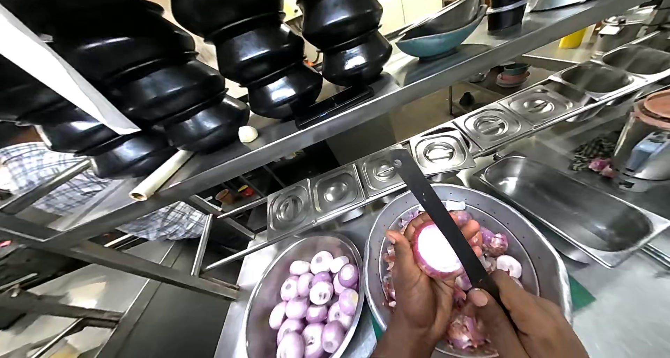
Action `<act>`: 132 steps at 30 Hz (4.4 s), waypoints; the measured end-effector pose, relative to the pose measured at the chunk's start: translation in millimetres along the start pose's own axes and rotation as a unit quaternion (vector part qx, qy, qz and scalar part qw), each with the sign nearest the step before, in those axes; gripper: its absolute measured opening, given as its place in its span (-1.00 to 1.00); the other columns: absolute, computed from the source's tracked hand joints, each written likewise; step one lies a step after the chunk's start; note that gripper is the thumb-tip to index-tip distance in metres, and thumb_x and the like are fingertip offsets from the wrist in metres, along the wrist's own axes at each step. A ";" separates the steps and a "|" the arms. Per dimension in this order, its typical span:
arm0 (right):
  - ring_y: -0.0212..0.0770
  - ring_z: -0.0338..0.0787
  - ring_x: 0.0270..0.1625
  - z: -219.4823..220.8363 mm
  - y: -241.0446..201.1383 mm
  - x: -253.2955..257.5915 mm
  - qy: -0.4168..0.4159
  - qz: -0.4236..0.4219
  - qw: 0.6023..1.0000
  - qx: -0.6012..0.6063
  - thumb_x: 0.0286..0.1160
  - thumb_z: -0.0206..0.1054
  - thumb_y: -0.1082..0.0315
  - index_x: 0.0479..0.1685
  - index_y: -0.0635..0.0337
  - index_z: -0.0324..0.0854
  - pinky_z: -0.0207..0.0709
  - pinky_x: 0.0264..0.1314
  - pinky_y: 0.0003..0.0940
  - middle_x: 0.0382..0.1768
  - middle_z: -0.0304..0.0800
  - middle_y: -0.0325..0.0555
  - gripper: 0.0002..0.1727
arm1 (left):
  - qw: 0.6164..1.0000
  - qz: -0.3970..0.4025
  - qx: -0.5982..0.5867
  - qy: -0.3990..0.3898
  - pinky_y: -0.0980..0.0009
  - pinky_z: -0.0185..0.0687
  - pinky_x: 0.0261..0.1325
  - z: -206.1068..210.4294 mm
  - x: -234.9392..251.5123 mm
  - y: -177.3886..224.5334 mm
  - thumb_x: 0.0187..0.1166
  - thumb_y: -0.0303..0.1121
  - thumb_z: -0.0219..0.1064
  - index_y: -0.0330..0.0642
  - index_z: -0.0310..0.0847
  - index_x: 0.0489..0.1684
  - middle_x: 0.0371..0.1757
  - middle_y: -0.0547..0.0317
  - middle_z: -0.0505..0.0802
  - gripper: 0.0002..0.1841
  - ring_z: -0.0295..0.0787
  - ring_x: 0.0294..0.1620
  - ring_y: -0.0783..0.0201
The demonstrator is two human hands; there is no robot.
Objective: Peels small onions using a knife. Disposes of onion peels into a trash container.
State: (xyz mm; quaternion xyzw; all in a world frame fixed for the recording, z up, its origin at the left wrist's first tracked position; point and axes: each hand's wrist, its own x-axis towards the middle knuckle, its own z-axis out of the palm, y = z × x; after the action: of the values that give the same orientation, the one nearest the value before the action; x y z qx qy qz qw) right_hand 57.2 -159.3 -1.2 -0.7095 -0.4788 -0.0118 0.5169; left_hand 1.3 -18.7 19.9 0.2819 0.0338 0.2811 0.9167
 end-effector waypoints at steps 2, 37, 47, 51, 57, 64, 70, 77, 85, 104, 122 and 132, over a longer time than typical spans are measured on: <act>-0.29 0.75 -0.57 -0.9 -0.7 2.1 0.011 -0.014 1.000 -0.009 0.88 -0.05 -0.07 -0.19 0.22 0.57 0.59 -0.59 -0.29 -0.55 0.75 -0.10 -0.47 | 0.999 0.026 0.017 -0.008 0.03 0.82 0.21 1.0 -2.3 -1.4 0.32 0.44 0.32 -0.11 0.61 0.30 0.18 -0.27 0.84 -0.18 0.87 0.17 -0.14; -0.37 0.77 -0.51 5.4 -6.9 8.6 0.039 -0.066 0.997 0.017 0.86 -0.08 -0.11 -0.12 0.21 0.52 0.62 -0.51 -0.42 -0.53 0.73 -0.14 -0.46 | 0.964 0.175 0.191 -0.057 0.14 0.84 0.01 5.7 -11.8 -5.0 0.40 0.52 0.12 -0.10 0.62 0.28 0.07 -0.10 0.82 -0.15 0.87 -0.02 0.06; -0.39 0.69 -0.62 5.7 -1.1 10.2 0.092 -0.092 0.991 -0.027 0.85 -0.12 -0.19 -0.25 0.18 0.54 0.48 -0.65 -0.44 -0.65 0.64 -0.16 -0.38 | 0.981 0.112 0.148 -0.055 0.09 0.83 0.11 12.4 -16.3 -4.5 0.45 0.45 0.16 -0.14 0.60 0.27 0.11 -0.18 0.83 -0.20 0.88 0.04 -0.01; -0.36 0.56 -0.66 6.1 3.1 12.5 0.109 -0.137 0.981 -0.088 0.87 -0.15 -0.16 -0.31 0.13 0.49 0.37 -0.66 -0.45 -0.67 0.52 -0.20 -0.41 | 0.982 0.108 0.143 -0.053 0.09 0.84 0.14 14.8 -16.8 -4.5 0.48 0.42 0.15 -0.13 0.60 0.31 0.13 -0.18 0.83 -0.22 0.89 0.06 -0.02; -0.31 0.53 -0.66 8.2 3.9 9.6 0.102 -0.164 0.974 -0.122 0.87 -0.16 -0.13 -0.35 0.09 0.49 0.33 -0.67 -0.42 -0.66 0.50 -0.20 -0.43 | 0.983 0.098 0.146 -0.061 0.11 0.84 0.13 14.3 -15.7 -2.0 0.47 0.45 0.12 -0.09 0.60 0.33 0.16 -0.19 0.83 -0.20 0.90 0.06 -0.03; -0.42 0.50 -0.68 -0.2 8.7 14.2 0.104 -0.116 0.985 -0.076 0.61 0.05 -0.45 -0.25 0.14 0.49 0.32 -0.68 -0.49 -0.67 0.50 -0.22 -0.27 | 0.979 0.107 0.174 -0.008 0.15 0.83 0.11 16.9 -16.3 0.6 0.36 0.51 0.16 -0.11 0.60 0.28 0.10 -0.17 0.86 -0.15 0.90 0.05 0.02; -0.35 0.51 -0.68 4.7 8.3 17.1 0.116 -0.141 0.974 -0.134 0.79 -0.07 -0.27 -0.31 0.11 0.52 0.30 -0.71 -0.43 -0.67 0.49 -0.22 -0.38 | 0.979 0.111 0.171 -0.025 0.15 0.84 0.15 14.5 -17.9 -2.1 0.43 0.47 0.12 -0.12 0.56 0.35 0.13 -0.16 0.84 -0.17 0.90 0.07 0.03; -0.26 0.54 -0.69 9.5 2.0 14.2 0.091 -0.171 0.965 -0.176 0.86 -0.17 -0.16 -0.37 0.08 0.50 0.34 -0.72 -0.35 -0.68 0.50 -0.19 -0.41 | 0.997 0.023 0.050 -0.052 0.29 0.75 0.19 7.9 -14.4 4.4 0.48 0.41 0.19 0.03 0.65 0.34 0.19 0.09 0.80 -0.29 0.80 0.15 0.24; -0.28 0.48 -0.73 10.6 2.2 15.8 0.061 -0.169 0.971 -0.155 0.87 -0.20 -0.17 -0.37 0.06 0.48 0.26 -0.76 -0.35 -0.71 0.44 -0.23 -0.40 | 0.995 0.002 0.025 -0.099 0.08 0.77 0.25 -0.1 -10.4 6.3 0.56 0.39 0.09 0.10 0.62 0.20 0.26 0.00 0.81 -0.39 0.83 0.22 0.01; -0.14 0.61 -0.67 18.4 -13.1 6.0 -0.012 -0.204 0.971 -0.125 0.86 -0.07 -0.05 -0.40 0.10 0.56 0.39 -0.71 -0.26 -0.67 0.60 -0.13 -0.46 | 0.959 0.232 0.154 -0.051 0.24 0.79 0.05 -25.8 18.2 -21.9 0.39 0.51 0.17 0.09 0.61 0.12 -0.04 0.17 0.82 -0.29 0.83 0.01 0.20; -0.34 0.49 -0.70 -24.4 39.7 14.7 -0.041 0.052 0.998 -0.007 0.52 0.09 -0.52 -0.40 0.02 0.58 0.35 -0.72 -0.24 -0.73 0.45 -0.31 -0.27 | 0.926 0.247 0.286 0.002 0.31 0.67 0.24 -32.4 10.7 -20.4 0.66 0.36 0.00 0.08 0.40 0.46 0.06 0.23 0.79 -0.35 0.75 0.11 0.30; -0.33 0.66 -0.64 -8.7 12.9 15.8 -0.087 0.052 0.984 0.145 0.58 0.20 -0.38 -0.28 0.06 0.62 0.57 -0.63 -0.21 -0.63 0.63 -0.26 -0.38 | 0.747 0.534 0.395 -0.032 0.50 0.60 0.34 -15.9 8.3 -17.2 0.74 0.10 0.16 0.10 0.22 0.59 0.26 0.30 0.70 -0.46 0.68 0.27 0.41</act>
State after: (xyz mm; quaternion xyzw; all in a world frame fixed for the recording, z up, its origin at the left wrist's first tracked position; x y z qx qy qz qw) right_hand 78.8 -155.4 1.7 -0.6495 -0.4809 0.1460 0.5706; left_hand 13.2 -18.2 -1.8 0.5995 -0.0435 0.6774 0.4241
